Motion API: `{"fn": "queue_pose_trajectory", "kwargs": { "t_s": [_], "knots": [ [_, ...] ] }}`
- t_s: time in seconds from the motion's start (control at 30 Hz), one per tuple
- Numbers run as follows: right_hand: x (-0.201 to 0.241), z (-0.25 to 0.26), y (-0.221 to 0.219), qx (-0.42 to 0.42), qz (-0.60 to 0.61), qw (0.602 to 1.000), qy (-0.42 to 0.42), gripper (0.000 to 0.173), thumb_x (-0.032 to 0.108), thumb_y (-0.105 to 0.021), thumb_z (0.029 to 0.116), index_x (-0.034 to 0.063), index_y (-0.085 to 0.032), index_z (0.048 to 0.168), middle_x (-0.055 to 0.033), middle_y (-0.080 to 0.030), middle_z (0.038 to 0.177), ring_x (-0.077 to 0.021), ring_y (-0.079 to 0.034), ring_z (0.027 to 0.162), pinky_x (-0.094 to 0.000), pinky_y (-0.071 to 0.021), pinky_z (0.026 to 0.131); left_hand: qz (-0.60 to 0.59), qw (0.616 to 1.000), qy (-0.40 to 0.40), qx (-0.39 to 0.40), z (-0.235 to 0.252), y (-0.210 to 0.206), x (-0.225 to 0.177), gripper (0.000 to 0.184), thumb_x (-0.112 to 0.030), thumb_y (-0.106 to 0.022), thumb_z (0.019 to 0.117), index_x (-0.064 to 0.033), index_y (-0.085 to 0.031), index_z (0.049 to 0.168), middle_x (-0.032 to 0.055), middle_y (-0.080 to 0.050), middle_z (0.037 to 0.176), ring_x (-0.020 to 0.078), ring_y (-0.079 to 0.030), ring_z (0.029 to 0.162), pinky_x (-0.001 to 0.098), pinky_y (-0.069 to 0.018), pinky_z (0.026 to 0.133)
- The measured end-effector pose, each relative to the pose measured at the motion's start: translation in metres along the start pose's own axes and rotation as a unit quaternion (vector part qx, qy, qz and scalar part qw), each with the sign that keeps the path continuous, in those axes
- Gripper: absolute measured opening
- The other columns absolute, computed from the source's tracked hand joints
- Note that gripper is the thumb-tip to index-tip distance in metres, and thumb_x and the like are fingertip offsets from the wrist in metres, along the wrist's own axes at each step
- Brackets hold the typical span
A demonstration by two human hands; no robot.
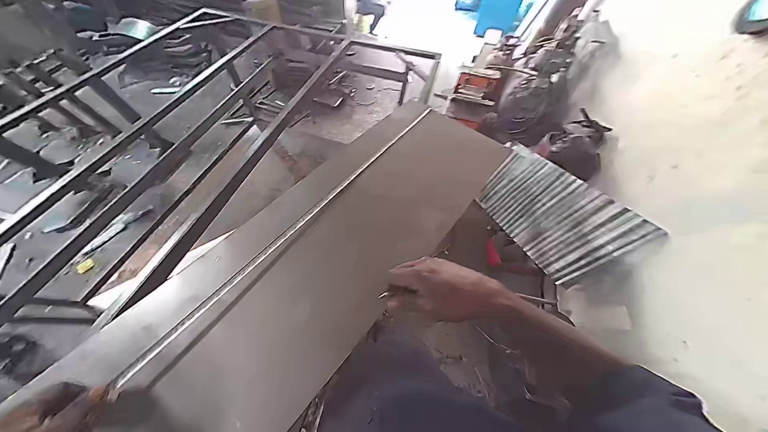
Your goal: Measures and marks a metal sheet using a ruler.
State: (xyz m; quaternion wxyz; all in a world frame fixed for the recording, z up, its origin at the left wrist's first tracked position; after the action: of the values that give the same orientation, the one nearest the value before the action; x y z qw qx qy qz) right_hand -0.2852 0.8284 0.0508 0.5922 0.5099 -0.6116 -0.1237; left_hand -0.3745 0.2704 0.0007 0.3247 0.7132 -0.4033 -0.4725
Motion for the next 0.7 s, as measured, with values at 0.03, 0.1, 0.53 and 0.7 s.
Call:
{"fn": "queue_pose_trajectory", "kwargs": {
  "t_s": [0.03, 0.1, 0.53, 0.7],
  "knots": [
    [0.0, 0.001, 0.009, -0.013, -0.003, 1.0, -0.007, 0.032, 0.04, -0.053, 0.1057, 0.0117, -0.068, 0.107, -0.0062, -0.066, 0.095, -0.0213, -0.065, 0.088, -0.0462, -0.054, 0.079, 0.037, 0.999, 0.014, -0.013, -0.001, 0.002, -0.001, 0.054, -0.047, -0.061, 0.0959, 0.0012, -0.065, 0.12, 0.0241, -0.068, 0.109, 0.0358, -0.067, 0.099, 0.0639, -0.0518, 0.089],
    [-0.004, 0.007, 0.03, -0.043, -0.034, 0.998, -0.025, 0.029, 0.041, -0.052, 0.1058, 0.0174, -0.069, 0.106, -0.0012, -0.066, 0.093, -0.0173, -0.065, 0.086, -0.0449, -0.0548, 0.076, 0.102, 0.992, 0.04, -0.055, 0.001, 0.009, 0.004, 0.058, -0.058, -0.059, 0.0964, -0.0041, -0.068, 0.117, 0.0274, -0.069, 0.109, 0.0478, -0.065, 0.105, 0.0763, -0.0456, 0.09],
    [0.044, 0.199, 0.072, 0.063, -0.228, 0.969, 0.066, 0.036, 0.035, -0.044, 0.1099, 0.0154, -0.065, 0.087, -0.0014, -0.058, 0.07, -0.0195, -0.059, 0.066, -0.0458, -0.0486, 0.063, 0.154, 0.975, 0.035, -0.158, 0.032, 0.017, -0.008, 0.035, -0.05, -0.072, 0.0928, -0.0157, -0.073, 0.097, 0.017, -0.055, 0.142, 0.049, -0.051, 0.128, 0.0783, -0.0432, 0.092],
    [0.048, 0.264, 0.057, 0.106, -0.299, 0.944, 0.096, 0.035, 0.037, -0.044, 0.109, 0.0138, -0.068, 0.097, -0.0068, -0.064, 0.082, -0.0264, -0.065, 0.08, -0.0517, -0.0505, 0.072, 0.145, 0.978, -0.002, -0.152, 0.056, 0.009, 0.022, 0.035, -0.055, -0.068, 0.0931, -0.0203, -0.071, 0.093, 0.0114, -0.058, 0.139, 0.043, -0.05, 0.132, 0.0756, -0.0407, 0.097]
  ]
}}
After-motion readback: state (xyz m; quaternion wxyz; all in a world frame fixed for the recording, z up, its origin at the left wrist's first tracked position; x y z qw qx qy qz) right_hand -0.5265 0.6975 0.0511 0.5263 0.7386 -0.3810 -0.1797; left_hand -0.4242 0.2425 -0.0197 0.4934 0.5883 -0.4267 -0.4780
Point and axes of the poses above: each hand's wrist, its own z-axis towards the middle knuckle, its own y-axis out of the back of the hand, x = y × z, the point moved 9 cm from there along z, towards the middle knuckle
